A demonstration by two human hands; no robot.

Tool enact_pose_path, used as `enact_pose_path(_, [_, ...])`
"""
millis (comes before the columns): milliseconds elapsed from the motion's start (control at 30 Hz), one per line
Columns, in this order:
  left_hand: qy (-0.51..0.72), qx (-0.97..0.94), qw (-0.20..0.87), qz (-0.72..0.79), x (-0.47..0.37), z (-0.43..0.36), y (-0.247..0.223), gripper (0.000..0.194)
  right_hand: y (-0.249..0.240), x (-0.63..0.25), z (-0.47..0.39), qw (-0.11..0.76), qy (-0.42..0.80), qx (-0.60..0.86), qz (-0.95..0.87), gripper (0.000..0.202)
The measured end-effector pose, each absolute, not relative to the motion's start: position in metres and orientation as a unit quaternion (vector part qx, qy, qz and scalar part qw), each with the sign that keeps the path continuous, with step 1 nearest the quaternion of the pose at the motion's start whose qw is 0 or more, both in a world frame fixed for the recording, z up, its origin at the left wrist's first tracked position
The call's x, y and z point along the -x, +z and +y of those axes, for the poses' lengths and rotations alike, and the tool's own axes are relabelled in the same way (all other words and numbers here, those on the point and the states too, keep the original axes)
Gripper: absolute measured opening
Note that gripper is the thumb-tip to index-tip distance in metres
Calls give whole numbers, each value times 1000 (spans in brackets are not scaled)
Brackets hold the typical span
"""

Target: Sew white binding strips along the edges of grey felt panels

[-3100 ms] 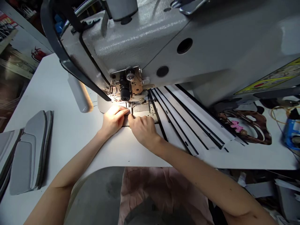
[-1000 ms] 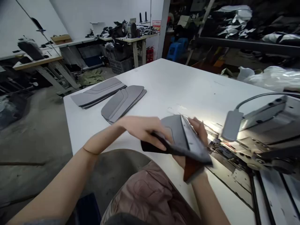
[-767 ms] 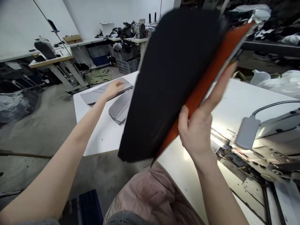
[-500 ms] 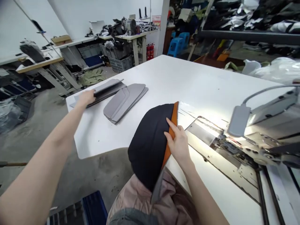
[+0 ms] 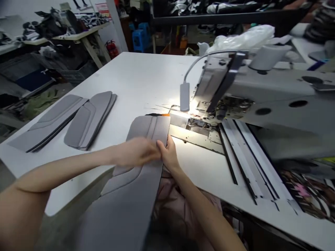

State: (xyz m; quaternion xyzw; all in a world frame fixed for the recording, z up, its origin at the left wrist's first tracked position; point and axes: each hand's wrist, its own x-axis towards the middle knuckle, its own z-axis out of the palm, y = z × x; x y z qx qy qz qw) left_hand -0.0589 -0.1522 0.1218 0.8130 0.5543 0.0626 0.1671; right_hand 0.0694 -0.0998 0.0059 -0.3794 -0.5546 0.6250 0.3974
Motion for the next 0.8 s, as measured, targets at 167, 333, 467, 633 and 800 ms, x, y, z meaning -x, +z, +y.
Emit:
enact_pose_path(167, [128, -763, 102, 625, 67, -50, 79, 37, 3, -93, -96, 384, 562, 432, -592, 27])
enact_pose_path(333, [191, -748, 251, 584, 57, -12, 48, 24, 11, -138, -89, 350, 327, 412, -776, 27])
enact_pose_path(467, [223, -714, 287, 599, 46, 0, 38, 15, 7, -168, -78, 331, 90, 255, -904, 25])
enact_pose_path(633, [217, -704, 312, 600, 41, 14, 33, 12, -2, -174, -62, 324, -40, 183, -927, 34])
enact_pose_path(800, [227, -691, 339, 597, 38, 25, 25, 18, -3, -174, -58, 344, -20, 163, -925, 29])
